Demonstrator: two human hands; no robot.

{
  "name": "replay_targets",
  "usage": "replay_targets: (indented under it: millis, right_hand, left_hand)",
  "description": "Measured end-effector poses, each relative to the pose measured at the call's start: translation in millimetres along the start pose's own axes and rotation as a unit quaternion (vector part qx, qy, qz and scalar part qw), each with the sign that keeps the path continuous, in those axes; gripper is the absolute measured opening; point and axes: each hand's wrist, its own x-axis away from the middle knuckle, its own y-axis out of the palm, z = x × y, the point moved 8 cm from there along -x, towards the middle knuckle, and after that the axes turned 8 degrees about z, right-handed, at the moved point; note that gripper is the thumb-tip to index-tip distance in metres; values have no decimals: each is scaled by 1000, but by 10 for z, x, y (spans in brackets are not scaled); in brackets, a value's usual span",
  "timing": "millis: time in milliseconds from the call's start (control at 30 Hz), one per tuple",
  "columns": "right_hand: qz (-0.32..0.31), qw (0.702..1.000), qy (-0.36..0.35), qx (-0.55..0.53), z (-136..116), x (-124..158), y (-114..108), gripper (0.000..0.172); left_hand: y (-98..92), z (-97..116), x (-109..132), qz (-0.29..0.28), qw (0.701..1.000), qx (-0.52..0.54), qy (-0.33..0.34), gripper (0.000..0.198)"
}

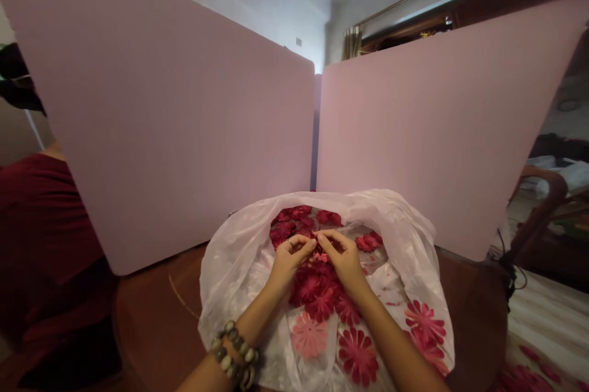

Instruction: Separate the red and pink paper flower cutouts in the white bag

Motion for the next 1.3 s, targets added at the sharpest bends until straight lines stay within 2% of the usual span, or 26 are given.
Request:
replay_targets:
  millis: [167, 567, 833, 967, 1033, 1133, 1300]
  right_hand:
    - [-25, 999, 7, -29, -19, -16, 27, 19]
    - [-32, 999, 12, -33, -34, -10, 41, 18]
    - [-33, 996, -77, 23, -137, 5, 24, 17]
    - [-40, 980, -165, 104, -269, 35, 18, 16]
    - [-46, 974, -184, 123, -290, 41, 21, 15]
    - [-46, 979, -165, 109, -242, 21, 20, 12]
    - [-35, 994, -69, 83, -25, -24, 20, 14]
  left_hand:
    - [7, -3, 8, -7, 1000, 24, 2, 34]
    - [-4, 30, -2, 3, 1000, 15, 15, 33]
    - [-2, -7, -4, 4, 999, 42, -5, 29]
    - [20, -50, 2, -13, 998, 62, -27, 22]
    - [40, -65, 11, -26, 997, 61, -35, 19]
    - [38, -72, 14, -21, 997, 65, -40, 17]
    - [7, -66, 2, 0, 997, 72, -32, 10]
